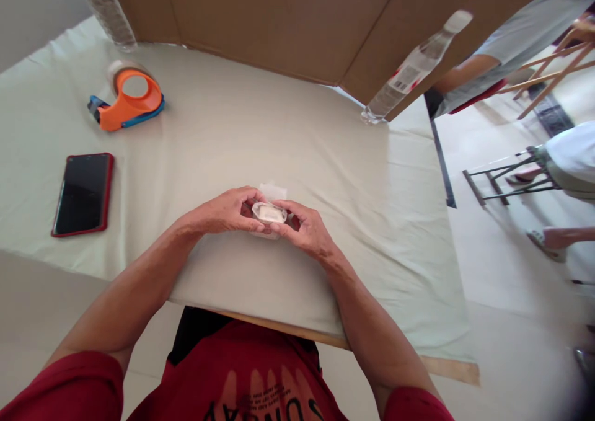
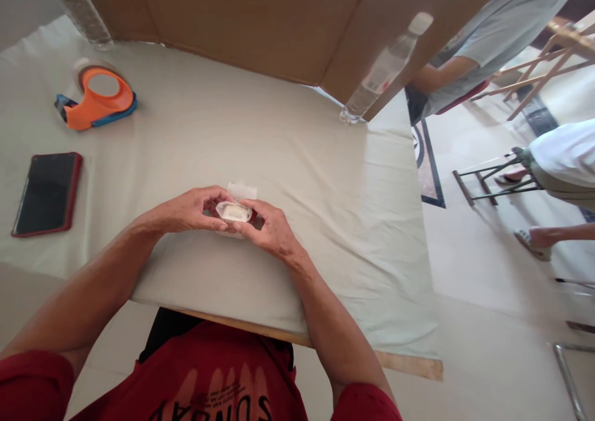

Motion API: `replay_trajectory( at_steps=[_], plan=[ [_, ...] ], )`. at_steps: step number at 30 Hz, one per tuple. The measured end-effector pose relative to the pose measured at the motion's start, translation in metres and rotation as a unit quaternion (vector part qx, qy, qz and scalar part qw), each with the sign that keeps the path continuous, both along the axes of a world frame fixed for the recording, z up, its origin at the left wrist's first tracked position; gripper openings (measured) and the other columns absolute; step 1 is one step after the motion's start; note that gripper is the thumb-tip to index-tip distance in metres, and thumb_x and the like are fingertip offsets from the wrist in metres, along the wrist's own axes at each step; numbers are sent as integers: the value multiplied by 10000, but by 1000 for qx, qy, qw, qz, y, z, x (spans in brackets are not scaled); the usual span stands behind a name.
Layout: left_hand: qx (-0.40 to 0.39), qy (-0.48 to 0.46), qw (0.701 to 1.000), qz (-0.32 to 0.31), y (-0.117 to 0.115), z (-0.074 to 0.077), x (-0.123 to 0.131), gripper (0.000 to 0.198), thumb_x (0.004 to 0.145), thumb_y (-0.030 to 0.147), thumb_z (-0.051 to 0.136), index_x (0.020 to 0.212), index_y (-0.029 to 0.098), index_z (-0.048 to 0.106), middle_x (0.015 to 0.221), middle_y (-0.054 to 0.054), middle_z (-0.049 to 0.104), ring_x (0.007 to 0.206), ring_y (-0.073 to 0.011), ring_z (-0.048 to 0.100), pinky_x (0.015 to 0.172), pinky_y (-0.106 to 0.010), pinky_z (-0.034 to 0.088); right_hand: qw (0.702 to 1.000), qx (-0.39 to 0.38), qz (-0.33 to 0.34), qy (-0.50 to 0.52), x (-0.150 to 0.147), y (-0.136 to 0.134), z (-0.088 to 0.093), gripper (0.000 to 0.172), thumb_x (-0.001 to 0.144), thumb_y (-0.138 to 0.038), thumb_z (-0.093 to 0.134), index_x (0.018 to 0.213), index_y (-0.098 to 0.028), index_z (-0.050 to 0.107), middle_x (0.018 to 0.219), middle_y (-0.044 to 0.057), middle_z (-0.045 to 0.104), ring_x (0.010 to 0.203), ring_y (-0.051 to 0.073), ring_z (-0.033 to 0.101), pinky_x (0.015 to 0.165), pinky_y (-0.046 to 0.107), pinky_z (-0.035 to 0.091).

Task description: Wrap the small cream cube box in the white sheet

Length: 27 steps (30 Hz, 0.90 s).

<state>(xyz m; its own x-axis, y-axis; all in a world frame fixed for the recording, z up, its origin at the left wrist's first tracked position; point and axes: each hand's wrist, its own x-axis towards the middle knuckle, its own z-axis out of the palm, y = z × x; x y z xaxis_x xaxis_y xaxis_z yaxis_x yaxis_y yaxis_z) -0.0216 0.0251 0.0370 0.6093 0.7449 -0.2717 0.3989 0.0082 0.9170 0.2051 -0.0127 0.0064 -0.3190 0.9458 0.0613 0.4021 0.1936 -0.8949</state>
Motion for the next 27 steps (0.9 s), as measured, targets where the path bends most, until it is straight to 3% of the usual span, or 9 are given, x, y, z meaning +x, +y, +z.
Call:
replay_trajectory(
  at_steps=[7,15,18,22,27],
  plan=[
    [-6,-10,1000,-6,-1,-2,1,565,739,456,783,1227,222,621,1044,-44,701,876,-196,669,759,-294,504,999,-31,13,12,2,1,5,413,804,-426,720,1152,-203,721,1109,72,748,899,207,668,764,323,517],
    [-4,12,1000,-6,0,0,1,493,731,473,780,1132,204,680,1048,-48,691,917,-214,647,758,-291,485,998,-52,17,31,4,2,6,406,793,-444,734,1116,-210,665,931,18,703,708,138,590,651,274,475],
    [9,11,1000,-8,0,-2,2,476,731,463,776,1123,214,673,1049,-42,677,909,-209,631,760,-294,474,999,-28,-35,25,11,6,9,412,842,-535,664,1092,-209,694,869,21,687,696,147,574,657,292,468],
    [20,22,999,-16,-1,-3,2,444,739,463,768,1092,216,660,990,-28,670,862,-199,608,731,-288,445,992,-8,-129,9,21,23,10,402,876,-492,616,1136,-194,687,1092,88,728,891,194,632,753,328,501],
    [35,20,999,-23,-1,-5,1,424,750,446,748,1101,229,650,973,-18,660,858,-201,602,722,-285,434,997,-22,-69,-33,15,49,2,526,764,-358,691,1253,-167,652,1151,116,737,890,198,648,811,365,520]
  ],
)
